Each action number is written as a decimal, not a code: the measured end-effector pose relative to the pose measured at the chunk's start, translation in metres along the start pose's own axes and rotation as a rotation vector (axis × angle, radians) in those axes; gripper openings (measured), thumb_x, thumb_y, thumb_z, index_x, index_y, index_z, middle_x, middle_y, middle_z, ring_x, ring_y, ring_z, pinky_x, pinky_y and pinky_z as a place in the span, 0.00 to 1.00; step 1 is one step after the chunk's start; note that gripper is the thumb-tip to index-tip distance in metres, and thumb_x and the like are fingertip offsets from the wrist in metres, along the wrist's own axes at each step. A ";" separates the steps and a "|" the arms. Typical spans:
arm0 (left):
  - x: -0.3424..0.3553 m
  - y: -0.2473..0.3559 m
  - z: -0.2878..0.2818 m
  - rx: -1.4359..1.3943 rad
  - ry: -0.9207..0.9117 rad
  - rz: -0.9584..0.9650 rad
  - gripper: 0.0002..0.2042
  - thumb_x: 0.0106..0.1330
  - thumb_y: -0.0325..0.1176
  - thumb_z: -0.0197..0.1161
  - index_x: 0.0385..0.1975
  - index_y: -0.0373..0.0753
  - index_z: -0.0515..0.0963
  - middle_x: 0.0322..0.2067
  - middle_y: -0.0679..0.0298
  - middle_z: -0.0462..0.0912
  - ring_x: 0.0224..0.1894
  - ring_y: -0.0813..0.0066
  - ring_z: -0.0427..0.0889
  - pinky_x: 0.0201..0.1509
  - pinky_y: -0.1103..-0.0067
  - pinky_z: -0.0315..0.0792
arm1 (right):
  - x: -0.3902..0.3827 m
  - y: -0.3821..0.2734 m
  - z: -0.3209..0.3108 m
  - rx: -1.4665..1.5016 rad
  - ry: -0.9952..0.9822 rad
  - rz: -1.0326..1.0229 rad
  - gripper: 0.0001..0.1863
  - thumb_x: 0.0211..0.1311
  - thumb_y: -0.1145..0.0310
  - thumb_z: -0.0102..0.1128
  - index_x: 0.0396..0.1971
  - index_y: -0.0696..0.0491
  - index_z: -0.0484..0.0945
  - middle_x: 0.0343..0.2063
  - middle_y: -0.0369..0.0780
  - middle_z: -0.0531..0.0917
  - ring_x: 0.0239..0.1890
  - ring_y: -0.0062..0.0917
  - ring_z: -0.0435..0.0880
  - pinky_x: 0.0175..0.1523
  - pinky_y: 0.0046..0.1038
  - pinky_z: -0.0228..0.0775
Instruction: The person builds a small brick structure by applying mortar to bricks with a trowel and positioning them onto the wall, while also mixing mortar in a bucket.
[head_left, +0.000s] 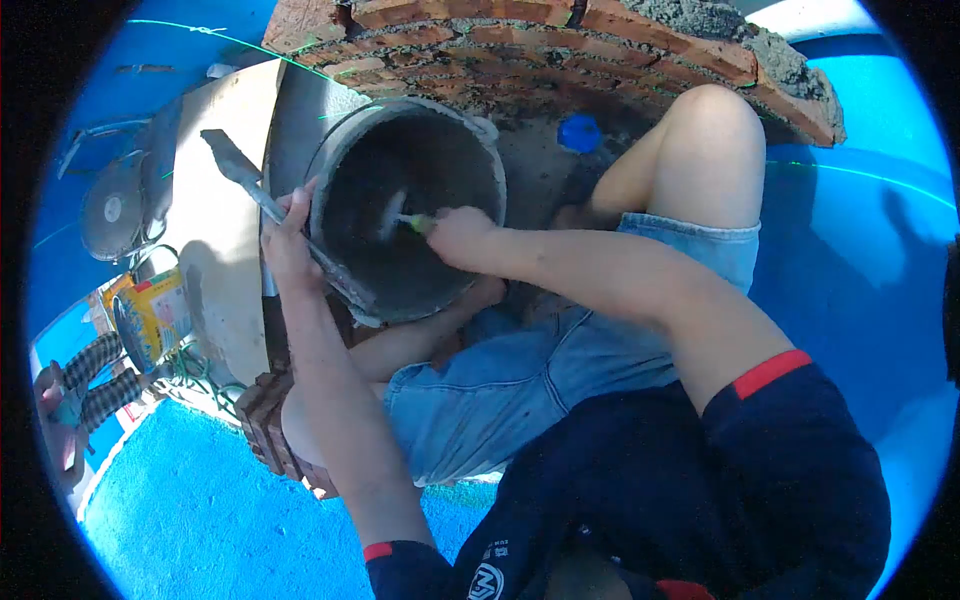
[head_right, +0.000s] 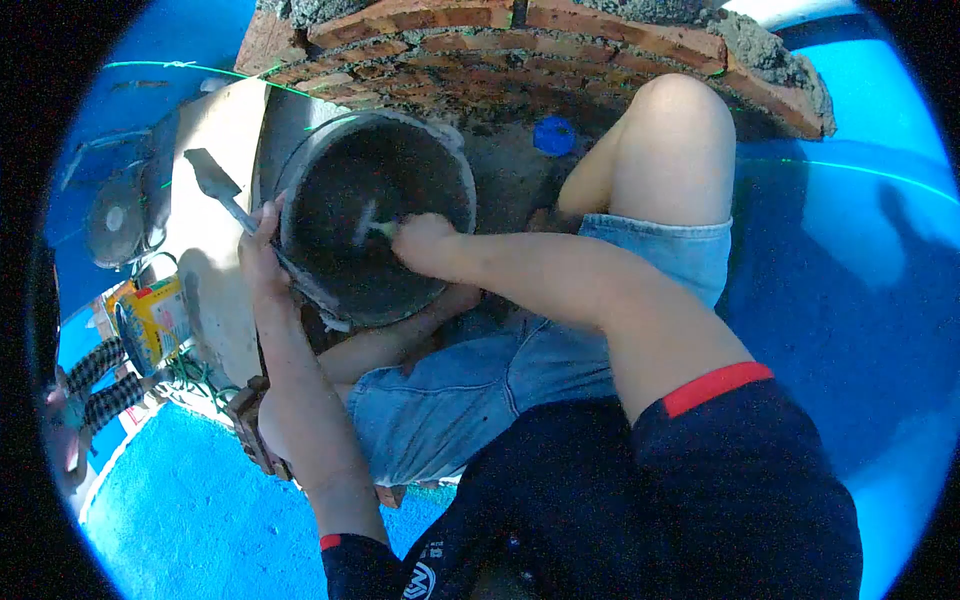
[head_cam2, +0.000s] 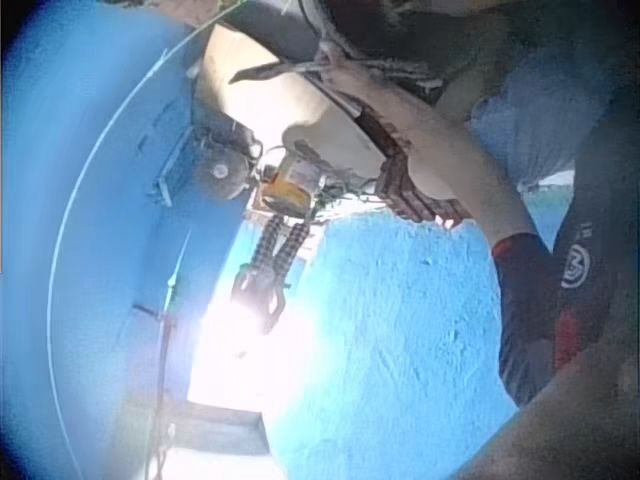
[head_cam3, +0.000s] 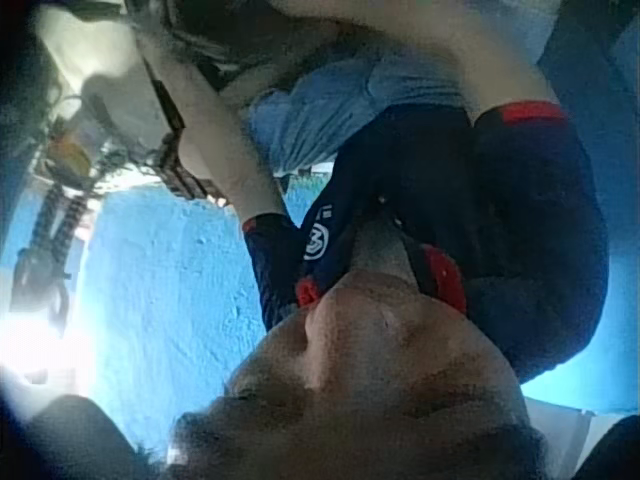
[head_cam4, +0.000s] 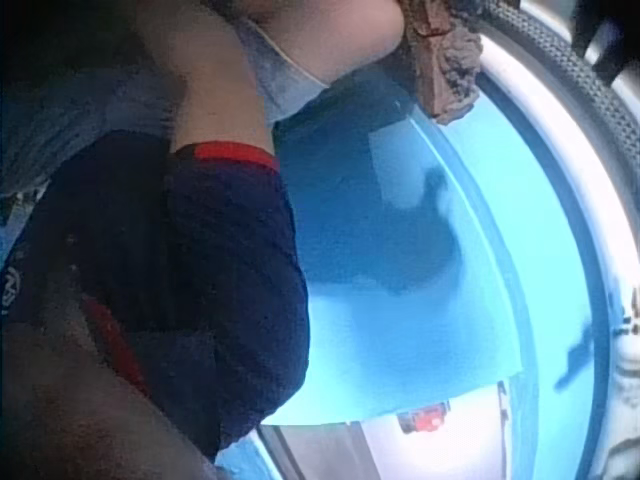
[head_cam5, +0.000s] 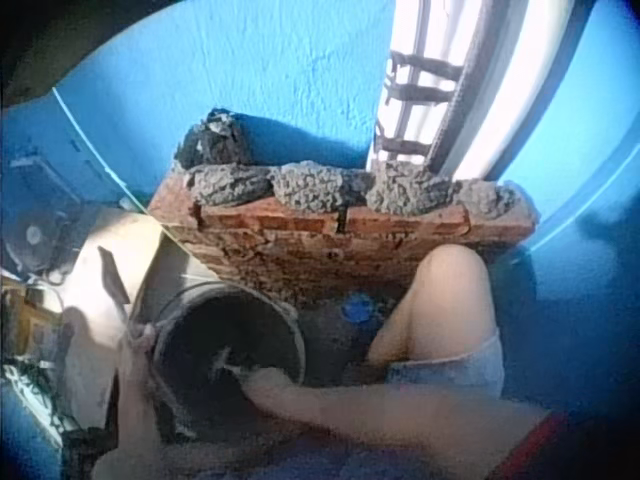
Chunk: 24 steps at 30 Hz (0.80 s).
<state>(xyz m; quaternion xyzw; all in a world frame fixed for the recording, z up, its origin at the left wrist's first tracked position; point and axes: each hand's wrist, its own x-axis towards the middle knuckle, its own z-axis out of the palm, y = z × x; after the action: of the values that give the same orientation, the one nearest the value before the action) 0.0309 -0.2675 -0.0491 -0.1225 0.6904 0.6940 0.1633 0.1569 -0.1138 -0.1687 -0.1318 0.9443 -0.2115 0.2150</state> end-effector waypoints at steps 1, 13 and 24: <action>-0.001 0.001 0.000 -0.001 -0.001 0.003 0.10 0.66 0.31 0.59 0.39 0.30 0.78 0.39 0.58 0.83 0.35 0.72 0.80 0.45 0.78 0.75 | -0.008 0.005 0.010 0.003 -0.024 0.034 0.12 0.59 0.70 0.52 0.39 0.51 0.83 0.38 0.46 0.83 0.41 0.38 0.83 0.39 0.38 0.78; 0.002 -0.008 -0.002 0.091 -0.008 0.108 0.08 0.64 0.28 0.61 0.30 0.28 0.80 0.35 0.58 0.84 0.35 0.76 0.79 0.43 0.82 0.71 | 0.003 0.016 -0.023 0.066 -0.029 0.236 0.18 0.59 0.70 0.51 0.49 0.57 0.76 0.41 0.47 0.82 0.44 0.40 0.82 0.43 0.39 0.77; -0.003 -0.009 -0.002 0.042 0.039 0.052 0.05 0.62 0.26 0.63 0.26 0.32 0.78 0.34 0.57 0.84 0.39 0.75 0.79 0.50 0.79 0.68 | 0.000 0.027 -0.065 0.401 -0.018 0.418 0.15 0.57 0.67 0.52 0.37 0.59 0.83 0.40 0.49 0.83 0.44 0.41 0.83 0.46 0.38 0.76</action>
<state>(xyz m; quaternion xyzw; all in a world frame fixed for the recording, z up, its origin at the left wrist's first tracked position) 0.0364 -0.2699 -0.0560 -0.1145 0.7109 0.6808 0.1342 0.1228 -0.0682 -0.1273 0.1090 0.8883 -0.3442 0.2839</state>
